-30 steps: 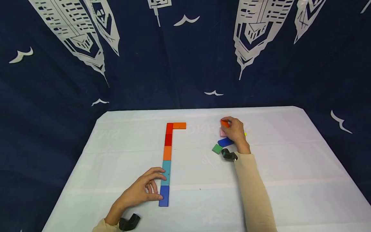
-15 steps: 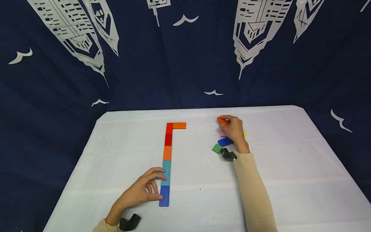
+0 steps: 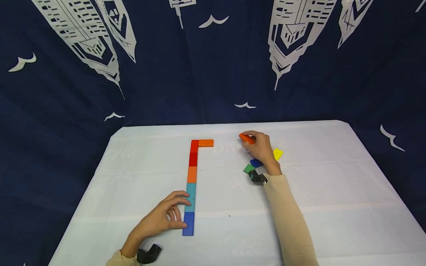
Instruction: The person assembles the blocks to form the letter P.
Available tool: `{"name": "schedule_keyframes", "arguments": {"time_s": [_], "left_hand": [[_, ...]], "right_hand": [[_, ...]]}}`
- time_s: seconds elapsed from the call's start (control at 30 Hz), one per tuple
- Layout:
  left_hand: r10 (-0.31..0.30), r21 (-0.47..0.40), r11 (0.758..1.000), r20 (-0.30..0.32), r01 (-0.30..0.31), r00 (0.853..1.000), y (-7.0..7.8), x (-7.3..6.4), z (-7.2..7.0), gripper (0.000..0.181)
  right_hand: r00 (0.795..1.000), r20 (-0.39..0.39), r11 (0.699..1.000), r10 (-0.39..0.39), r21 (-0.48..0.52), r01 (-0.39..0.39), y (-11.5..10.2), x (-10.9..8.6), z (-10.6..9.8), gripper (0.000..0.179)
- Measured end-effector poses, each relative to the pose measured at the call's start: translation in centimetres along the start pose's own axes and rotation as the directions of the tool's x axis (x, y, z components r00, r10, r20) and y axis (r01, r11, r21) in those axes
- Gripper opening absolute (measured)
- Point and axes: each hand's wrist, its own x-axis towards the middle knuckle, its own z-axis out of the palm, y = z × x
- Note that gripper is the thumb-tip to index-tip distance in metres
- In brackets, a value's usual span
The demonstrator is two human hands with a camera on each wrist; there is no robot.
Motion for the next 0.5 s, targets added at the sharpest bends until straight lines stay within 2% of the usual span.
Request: {"name": "schedule_keyframes", "arguments": {"time_s": [0.5], "left_hand": [[-0.011,0.018,1.0,0.003,0.011,1.0,0.2,0.1,0.0,0.052]], "right_hand": [[0.996,0.051,0.997,-0.069,-0.017,0.069,-1.6,0.2,0.6,0.042]]}}
